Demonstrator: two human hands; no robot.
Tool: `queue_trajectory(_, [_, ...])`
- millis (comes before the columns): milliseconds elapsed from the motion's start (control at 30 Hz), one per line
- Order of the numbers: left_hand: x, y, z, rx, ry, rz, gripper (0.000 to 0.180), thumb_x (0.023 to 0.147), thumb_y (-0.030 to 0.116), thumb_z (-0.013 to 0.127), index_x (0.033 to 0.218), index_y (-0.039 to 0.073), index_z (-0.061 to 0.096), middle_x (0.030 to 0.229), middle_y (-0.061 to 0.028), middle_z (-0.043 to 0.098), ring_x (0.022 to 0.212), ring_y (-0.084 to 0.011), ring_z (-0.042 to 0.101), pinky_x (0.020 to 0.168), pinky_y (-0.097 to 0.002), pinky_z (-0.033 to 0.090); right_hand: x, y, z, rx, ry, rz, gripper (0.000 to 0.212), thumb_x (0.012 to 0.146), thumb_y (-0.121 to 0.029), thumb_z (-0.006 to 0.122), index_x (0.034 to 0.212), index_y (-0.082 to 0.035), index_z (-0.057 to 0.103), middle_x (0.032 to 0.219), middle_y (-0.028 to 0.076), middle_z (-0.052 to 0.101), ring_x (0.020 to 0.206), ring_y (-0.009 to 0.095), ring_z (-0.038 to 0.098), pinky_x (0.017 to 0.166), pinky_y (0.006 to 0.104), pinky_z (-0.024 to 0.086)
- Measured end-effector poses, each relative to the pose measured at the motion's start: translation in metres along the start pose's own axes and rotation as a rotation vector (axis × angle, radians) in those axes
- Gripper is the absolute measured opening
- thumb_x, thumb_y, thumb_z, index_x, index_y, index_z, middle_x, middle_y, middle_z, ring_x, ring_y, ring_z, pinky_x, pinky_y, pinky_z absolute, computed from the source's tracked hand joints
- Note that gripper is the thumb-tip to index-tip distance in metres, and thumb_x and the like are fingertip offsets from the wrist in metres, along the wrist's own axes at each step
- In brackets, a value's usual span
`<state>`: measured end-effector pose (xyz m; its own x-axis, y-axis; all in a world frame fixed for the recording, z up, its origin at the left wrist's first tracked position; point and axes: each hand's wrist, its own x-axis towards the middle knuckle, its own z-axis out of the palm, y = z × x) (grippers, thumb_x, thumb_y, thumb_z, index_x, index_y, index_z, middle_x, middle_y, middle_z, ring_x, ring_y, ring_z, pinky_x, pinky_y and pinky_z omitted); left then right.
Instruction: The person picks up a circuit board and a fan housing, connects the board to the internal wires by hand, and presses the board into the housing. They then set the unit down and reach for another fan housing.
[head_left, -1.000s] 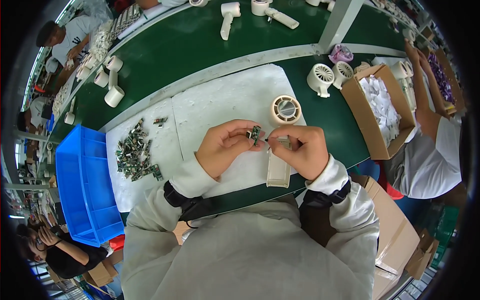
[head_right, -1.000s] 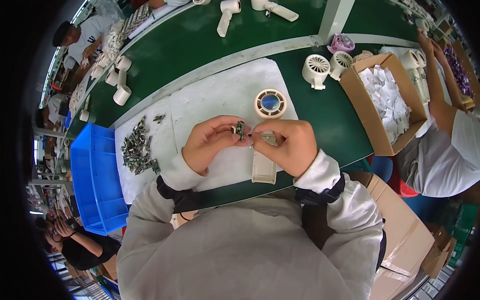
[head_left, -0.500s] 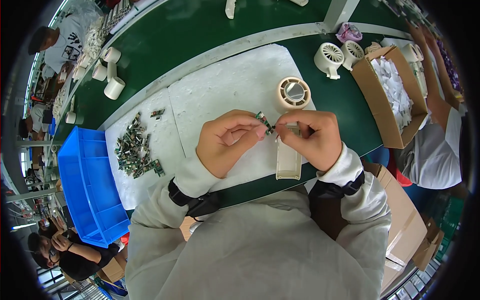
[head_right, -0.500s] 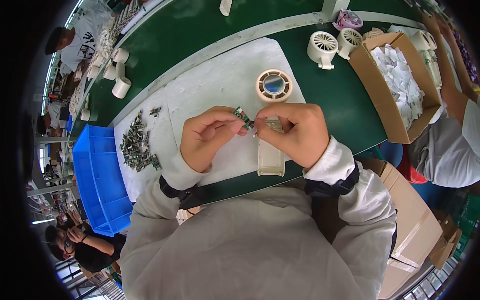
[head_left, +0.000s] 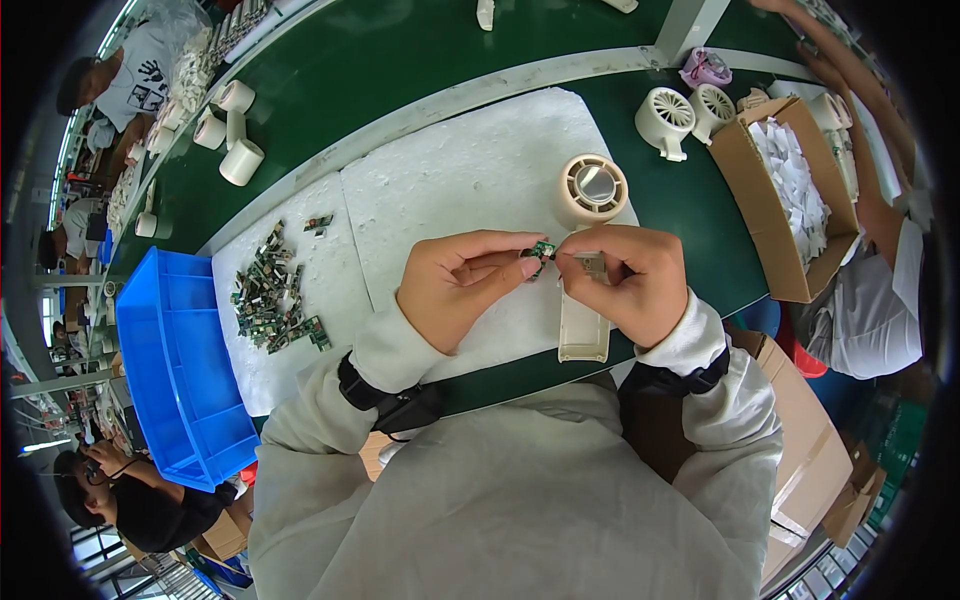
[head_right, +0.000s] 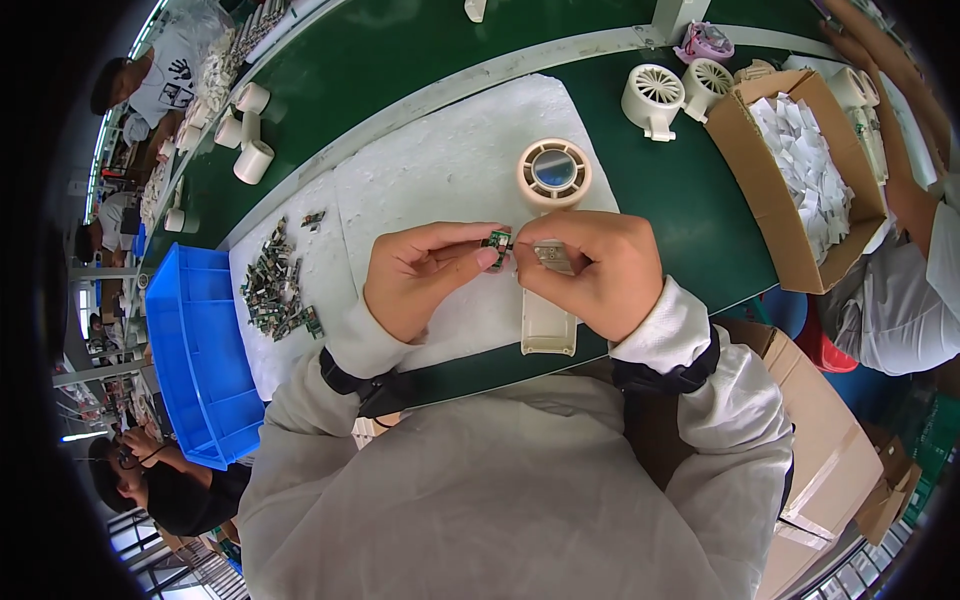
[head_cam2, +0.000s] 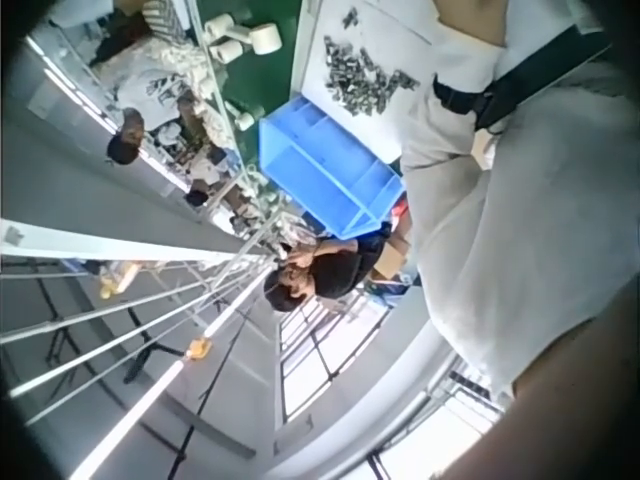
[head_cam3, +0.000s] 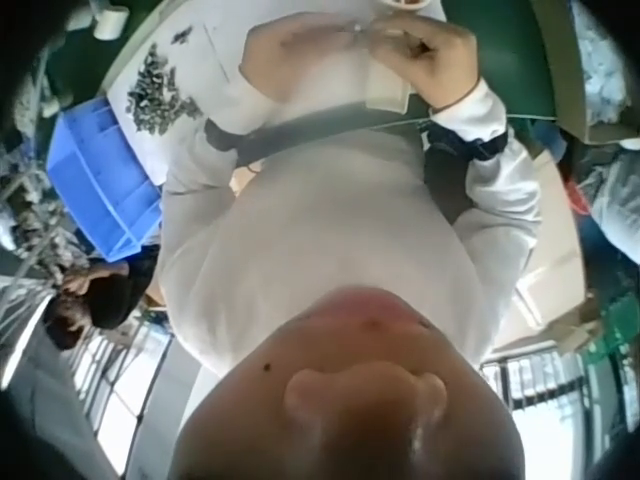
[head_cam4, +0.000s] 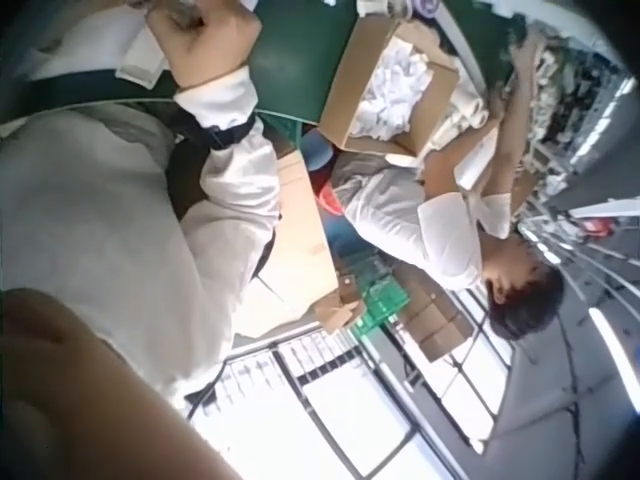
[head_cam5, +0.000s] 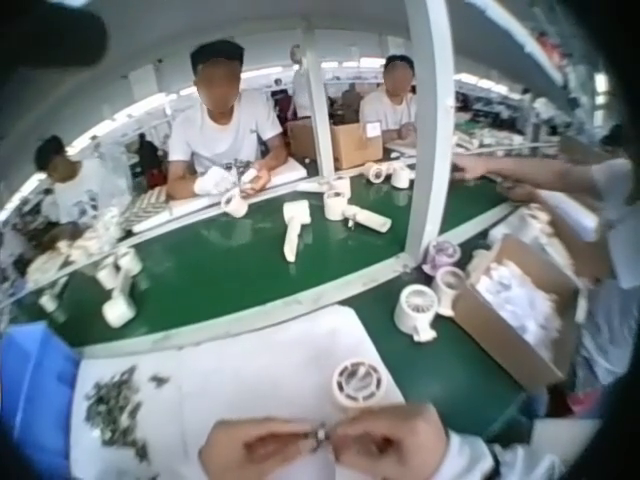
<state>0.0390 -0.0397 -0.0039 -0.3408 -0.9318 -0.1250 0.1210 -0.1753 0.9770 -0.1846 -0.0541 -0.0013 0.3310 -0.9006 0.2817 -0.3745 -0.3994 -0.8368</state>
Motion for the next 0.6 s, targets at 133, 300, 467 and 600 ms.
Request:
queue_trajectory(133, [0.001,-0.004,-0.002,0.07,0.019,0.057,0.029,0.096,-0.004,0.065,0.125,-0.006,0.067,0.115,-0.0158,0.073,0.102,-0.0199,0.071,0.094,-0.032,0.058,0.003,0.003,0.001,-0.004,-0.004,-0.036,0.01,0.079,-0.005,0.076,0.089,-0.003,0.076,0.072,0.004,0.07,0.043,0.007,0.043,0.044,0.0249,0.033])
queue_trajectory(300, [0.0,0.005,0.002,0.064,0.014,0.024,0.028,0.098,-0.004,0.063,0.125,-0.007,0.066,0.116,-0.0179,0.072,0.101,-0.0215,0.072,0.093,-0.0328,0.059,0.002,-0.002,0.0,0.008,0.014,-0.044,0.012,0.08,-0.005,0.076,0.091,-0.003,0.076,0.072,0.006,0.069,0.045,0.008,0.045,0.045,0.026,0.035])
queue_trajectory(467, [0.0,0.001,-0.007,0.07,-0.043,0.032,0.028,0.098,-0.004,0.062,0.125,-0.01,0.065,0.116,-0.0194,0.071,0.102,-0.0235,0.071,0.092,-0.0348,0.06,0.002,0.005,-0.002,0.056,-0.005,-0.097,0.012,0.084,-0.008,0.077,0.096,-0.006,0.077,0.069,0.008,0.066,0.048,0.014,0.052,0.047,0.0296,0.04])
queue_trajectory(600, [-0.003,-0.001,-0.013,0.004,-0.079,-0.02,0.027,0.097,-0.007,0.062,0.124,-0.006,0.067,0.115,-0.0193,0.07,0.102,-0.0253,0.07,0.09,-0.0369,0.061,0.0,0.006,0.0,0.11,-0.055,-0.131,0.012,0.089,-0.009,0.076,0.101,-0.008,0.077,0.066,0.006,0.063,0.048,0.016,0.052,0.048,0.0307,0.041])
